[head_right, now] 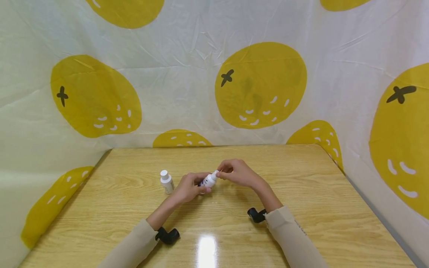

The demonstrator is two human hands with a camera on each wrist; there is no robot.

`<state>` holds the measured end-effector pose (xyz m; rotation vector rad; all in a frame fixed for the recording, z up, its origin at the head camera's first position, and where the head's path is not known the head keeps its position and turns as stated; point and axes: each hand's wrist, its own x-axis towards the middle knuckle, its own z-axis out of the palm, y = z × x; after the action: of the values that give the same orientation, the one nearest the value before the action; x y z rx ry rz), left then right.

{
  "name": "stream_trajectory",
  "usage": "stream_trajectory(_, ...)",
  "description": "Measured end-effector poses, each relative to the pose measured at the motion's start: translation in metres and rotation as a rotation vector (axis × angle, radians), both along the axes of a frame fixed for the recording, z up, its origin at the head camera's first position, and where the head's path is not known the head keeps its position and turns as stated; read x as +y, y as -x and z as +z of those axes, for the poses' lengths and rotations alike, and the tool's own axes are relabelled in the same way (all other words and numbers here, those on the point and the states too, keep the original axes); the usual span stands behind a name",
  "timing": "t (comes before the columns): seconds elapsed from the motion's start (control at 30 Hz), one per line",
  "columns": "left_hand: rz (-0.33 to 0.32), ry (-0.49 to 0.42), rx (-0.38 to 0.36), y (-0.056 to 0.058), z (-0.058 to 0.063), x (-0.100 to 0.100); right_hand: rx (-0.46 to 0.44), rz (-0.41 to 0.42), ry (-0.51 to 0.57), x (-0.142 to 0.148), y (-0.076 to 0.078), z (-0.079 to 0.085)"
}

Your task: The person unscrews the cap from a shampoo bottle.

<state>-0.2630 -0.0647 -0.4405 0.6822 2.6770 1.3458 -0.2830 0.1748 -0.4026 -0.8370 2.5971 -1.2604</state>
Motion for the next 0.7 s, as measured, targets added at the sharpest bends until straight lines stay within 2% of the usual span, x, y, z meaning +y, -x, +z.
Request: stream_trajectory(0.7,0.002,0.008,0.0,0.0011,-0.0005,-0.001,-0.013,-0.026,-0.01,0.0013,0.0029,-0.0019)
